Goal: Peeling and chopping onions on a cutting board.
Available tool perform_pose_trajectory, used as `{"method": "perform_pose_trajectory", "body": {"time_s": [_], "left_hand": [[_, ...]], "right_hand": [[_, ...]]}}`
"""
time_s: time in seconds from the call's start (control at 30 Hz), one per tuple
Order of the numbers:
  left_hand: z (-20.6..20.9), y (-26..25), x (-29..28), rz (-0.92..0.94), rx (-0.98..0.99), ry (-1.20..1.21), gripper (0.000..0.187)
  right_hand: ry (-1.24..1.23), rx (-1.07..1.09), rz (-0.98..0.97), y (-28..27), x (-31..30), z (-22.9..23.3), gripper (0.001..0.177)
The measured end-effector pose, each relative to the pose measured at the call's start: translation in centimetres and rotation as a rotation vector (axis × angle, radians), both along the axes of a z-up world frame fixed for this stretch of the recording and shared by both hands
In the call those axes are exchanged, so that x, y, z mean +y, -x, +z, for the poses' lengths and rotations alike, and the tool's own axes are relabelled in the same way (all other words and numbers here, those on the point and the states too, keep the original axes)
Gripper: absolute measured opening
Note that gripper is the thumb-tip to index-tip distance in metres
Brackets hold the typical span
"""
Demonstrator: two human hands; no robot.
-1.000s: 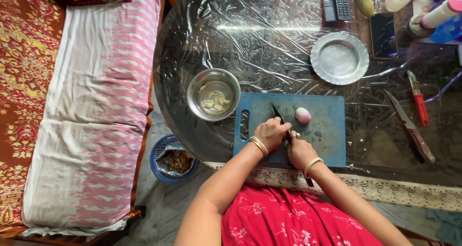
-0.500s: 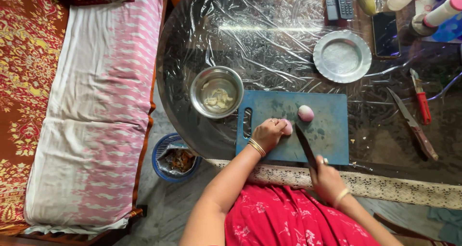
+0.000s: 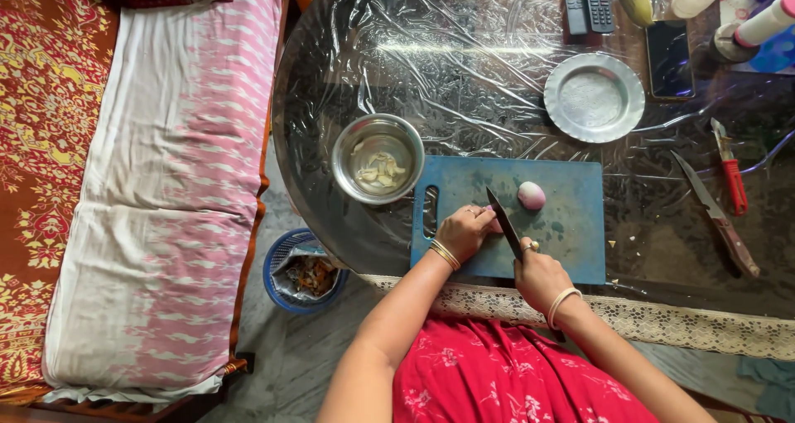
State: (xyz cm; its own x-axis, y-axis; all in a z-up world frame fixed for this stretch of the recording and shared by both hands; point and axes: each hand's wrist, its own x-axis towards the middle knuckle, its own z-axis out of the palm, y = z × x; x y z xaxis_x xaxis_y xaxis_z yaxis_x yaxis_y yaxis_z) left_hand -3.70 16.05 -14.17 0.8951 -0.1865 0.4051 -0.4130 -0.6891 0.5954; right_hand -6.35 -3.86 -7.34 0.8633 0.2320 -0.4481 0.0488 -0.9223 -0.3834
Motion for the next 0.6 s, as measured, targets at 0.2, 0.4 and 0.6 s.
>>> {"method": "perform_pose_trajectory", "body": {"time_s": [0.2, 0.4, 0.6], "left_hand": [[-0.7, 0.0, 0.1, -0.006, -0.002, -0.005, 0.024], [0.9, -0.7, 0.1, -0.069, -0.042, -0.016, 0.031], [0.2, -0.1, -1.0, -0.061, -0.004, -0.139, 0.021]], "right_hand": [[0.074, 0.047, 0.006, -1.7, 1.7, -0.9, 0.032], [0.06, 0.026, 0.001, -3.2, 2.0, -4.2, 0.038], [0.019, -0.062, 0.029, -0.9, -0.7, -8.5, 0.036]]}}
